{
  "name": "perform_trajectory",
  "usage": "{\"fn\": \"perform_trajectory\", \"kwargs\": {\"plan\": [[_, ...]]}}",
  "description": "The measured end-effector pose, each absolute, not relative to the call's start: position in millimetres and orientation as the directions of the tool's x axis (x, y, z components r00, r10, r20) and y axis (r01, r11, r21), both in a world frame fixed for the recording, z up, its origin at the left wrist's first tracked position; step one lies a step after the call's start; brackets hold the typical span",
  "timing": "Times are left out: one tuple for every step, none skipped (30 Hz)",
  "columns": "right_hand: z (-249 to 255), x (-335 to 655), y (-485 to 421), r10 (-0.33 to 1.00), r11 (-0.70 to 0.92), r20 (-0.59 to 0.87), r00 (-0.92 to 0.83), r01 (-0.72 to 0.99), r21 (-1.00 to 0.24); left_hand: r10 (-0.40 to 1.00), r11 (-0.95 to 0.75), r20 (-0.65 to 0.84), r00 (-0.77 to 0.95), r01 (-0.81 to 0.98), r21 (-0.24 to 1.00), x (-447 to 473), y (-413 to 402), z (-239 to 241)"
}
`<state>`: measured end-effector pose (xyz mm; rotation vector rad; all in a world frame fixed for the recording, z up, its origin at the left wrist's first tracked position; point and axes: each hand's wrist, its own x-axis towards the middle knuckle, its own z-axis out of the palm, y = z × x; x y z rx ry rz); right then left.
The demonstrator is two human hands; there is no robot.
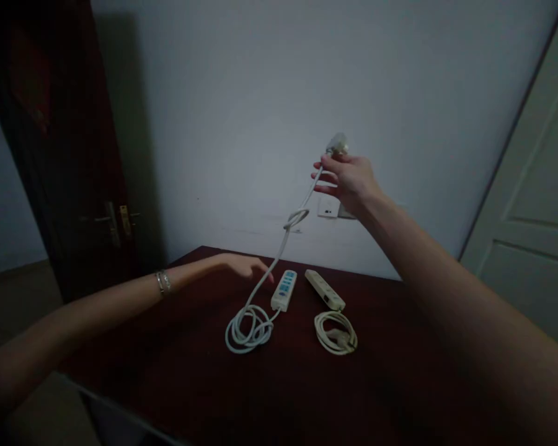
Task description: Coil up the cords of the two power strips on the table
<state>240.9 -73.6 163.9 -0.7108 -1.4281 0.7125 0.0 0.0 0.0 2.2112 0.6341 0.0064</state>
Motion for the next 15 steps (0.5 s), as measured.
{"fn": "perform_trajectory", "kwargs": {"plan": [[166.7,244.5,-70.1,0.781,0.623,0.622,0.056,-0.005,-0.782,0.388,-0.561,-0.254,0.886,0.446,0.698,-4.3,-3.8,-7.6],[169.1,247.6,-66.3,0.766,0.639,0.636,0.095,-0.001,-0.770,0.333,-0.574,-0.310,0.890,0.452,0.682,-8.3,-7.9,-13.8],[171.2,250.3,-62.3,0.749,0.655,0.649,0.136,0.001,-0.756,0.278,-0.584,-0.363,0.889,0.456,0.671,-11.9,-11.7,-18.9],[173.2,252.8,-58.2,0.731,0.669,0.659,0.177,0.002,-0.743,0.227,-0.591,-0.406,0.885,0.457,0.665,-14.9,-14.6,-23.3],[175.1,255.2,-53.9,0.715,0.680,0.664,0.217,0.002,-0.733,0.183,-0.595,-0.434,0.882,0.451,0.665,-17.3,-16.2,-27.1],[176.9,257.8,-49.7,0.701,0.688,0.665,0.258,-0.001,-0.726,0.151,-0.596,-0.448,0.881,0.443,0.670,-19.2,-16.1,-30.5],[178.6,260.6,-45.6,0.690,0.693,0.661,0.294,-0.004,-0.721,0.145,-0.596,-0.444,0.884,0.436,0.674,-20.6,-14.0,-33.6],[180.5,263.8,-42.0,0.680,0.696,0.658,0.323,-0.003,-0.718,0.173,-0.600,-0.426,0.888,0.438,0.670,-21.6,-9.9,-36.3],[182.3,267.4,-38.8,0.671,0.700,0.659,0.340,0.001,-0.714,0.236,-0.606,-0.401,0.885,0.456,0.651,-22.0,-4.0,-38.8],[184.2,271.3,-36.3,0.662,0.707,0.666,0.343,0.011,-0.707,0.340,-0.618,-0.365,0.867,0.498,0.608,-22.0,3.2,-41.1],[186.0,275.2,-34.4,0.654,0.714,0.680,0.332,0.025,-0.699,0.465,-0.626,-0.315,0.828,0.559,0.544,-21.3,11.2,-43.4],[187.9,279.1,-33.2,0.649,0.721,0.694,0.311,0.041,-0.692,0.584,-0.624,-0.249,0.772,0.624,0.471,-19.9,19.4,-45.9],[189.7,282.5,-32.9,0.649,0.723,0.705,0.286,0.056,-0.688,0.678,-0.613,-0.176,0.713,0.682,0.400,-17.5,27.2,-48.7],[191.5,285.2,-33.3,0.654,0.721,0.709,0.266,0.067,-0.690,0.740,-0.599,-0.110,0.664,0.724,0.343,-14.1,33.9,-51.8],[193.3,287.1,-34.6,0.662,0.713,0.704,0.256,0.073,-0.697,0.772,-0.589,-0.057,0.633,0.746,0.311,-9.5,39.3,-55.4]]}}
